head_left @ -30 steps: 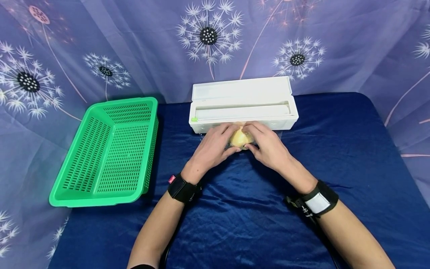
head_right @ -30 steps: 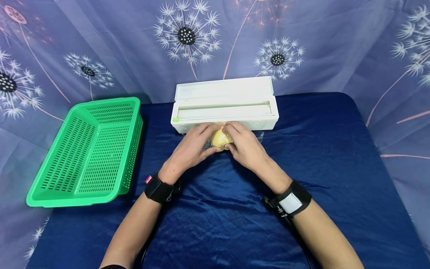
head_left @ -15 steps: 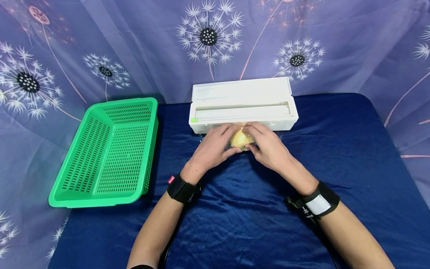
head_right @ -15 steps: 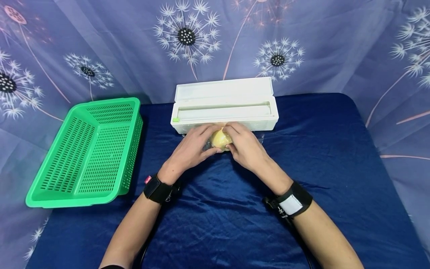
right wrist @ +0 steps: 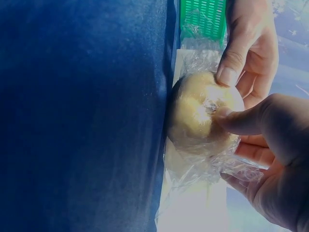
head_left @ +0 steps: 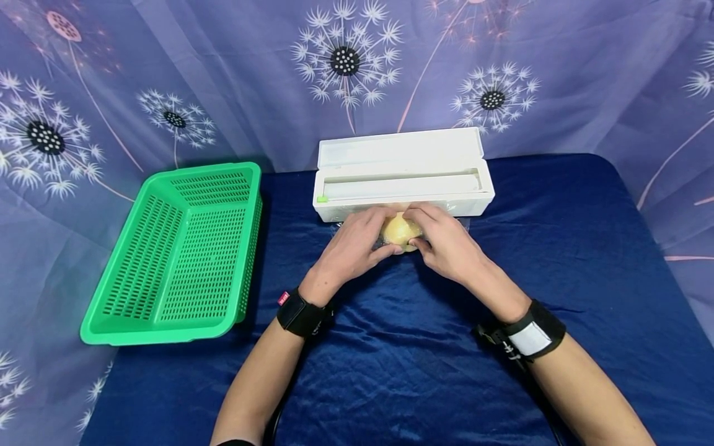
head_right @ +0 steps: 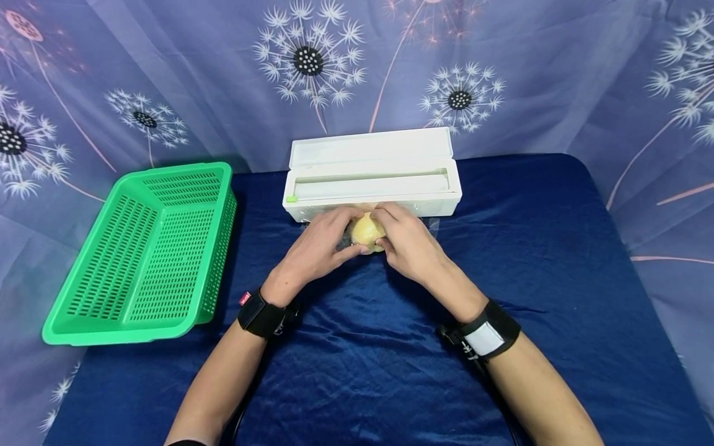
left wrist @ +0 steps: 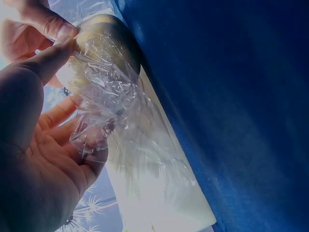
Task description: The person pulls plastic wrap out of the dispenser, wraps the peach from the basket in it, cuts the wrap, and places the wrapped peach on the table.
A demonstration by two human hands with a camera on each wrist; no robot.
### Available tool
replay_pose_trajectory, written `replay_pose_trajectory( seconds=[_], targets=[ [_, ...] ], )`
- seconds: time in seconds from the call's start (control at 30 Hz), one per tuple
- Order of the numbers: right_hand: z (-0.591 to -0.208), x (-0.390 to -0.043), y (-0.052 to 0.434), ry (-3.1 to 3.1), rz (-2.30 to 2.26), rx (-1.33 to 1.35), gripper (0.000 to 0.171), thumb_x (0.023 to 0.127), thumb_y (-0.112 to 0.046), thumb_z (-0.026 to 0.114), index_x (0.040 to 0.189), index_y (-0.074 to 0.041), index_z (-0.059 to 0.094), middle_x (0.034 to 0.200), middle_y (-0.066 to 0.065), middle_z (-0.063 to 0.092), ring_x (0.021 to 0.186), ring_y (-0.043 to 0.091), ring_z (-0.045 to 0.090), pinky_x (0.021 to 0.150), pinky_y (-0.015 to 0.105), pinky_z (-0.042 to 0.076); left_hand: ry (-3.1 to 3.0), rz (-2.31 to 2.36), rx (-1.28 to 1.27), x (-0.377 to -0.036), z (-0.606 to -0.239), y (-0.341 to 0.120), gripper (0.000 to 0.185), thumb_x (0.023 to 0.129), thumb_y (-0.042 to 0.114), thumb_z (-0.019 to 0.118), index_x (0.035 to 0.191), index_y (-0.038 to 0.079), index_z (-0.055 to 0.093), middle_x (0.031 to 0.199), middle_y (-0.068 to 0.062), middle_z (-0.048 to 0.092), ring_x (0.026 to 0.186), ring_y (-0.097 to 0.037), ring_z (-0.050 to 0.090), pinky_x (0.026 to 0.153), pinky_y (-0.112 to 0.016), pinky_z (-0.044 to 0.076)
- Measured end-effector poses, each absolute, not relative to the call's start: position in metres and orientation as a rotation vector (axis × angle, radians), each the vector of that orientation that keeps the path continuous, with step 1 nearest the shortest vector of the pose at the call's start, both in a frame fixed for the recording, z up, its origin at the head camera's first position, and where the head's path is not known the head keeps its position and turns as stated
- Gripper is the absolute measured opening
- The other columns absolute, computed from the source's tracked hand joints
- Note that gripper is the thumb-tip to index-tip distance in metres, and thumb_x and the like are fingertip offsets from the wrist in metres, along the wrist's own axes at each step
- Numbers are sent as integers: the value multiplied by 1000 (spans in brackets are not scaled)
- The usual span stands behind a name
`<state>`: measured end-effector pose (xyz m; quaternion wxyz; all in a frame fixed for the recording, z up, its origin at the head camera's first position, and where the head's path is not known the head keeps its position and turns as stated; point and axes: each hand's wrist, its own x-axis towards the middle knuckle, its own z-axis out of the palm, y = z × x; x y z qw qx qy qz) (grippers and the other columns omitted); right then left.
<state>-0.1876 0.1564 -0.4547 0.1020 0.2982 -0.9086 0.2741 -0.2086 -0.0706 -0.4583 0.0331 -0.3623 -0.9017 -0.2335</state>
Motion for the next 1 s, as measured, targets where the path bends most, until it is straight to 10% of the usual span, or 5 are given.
replay_pose_trajectory(
  seconds=[1.0],
  targets=[
    [-455, -188, 159, -2758, 779, 880, 45, 94, 10, 67, 138, 9, 62, 143, 28, 59, 131, 43, 59, 100, 54, 54, -2793, -748, -1093, -207, -458, -70, 52, 103, 38, 72, 142, 7, 56, 135, -11, 59, 107, -21, 63, 91, -35, 52]
  ],
)
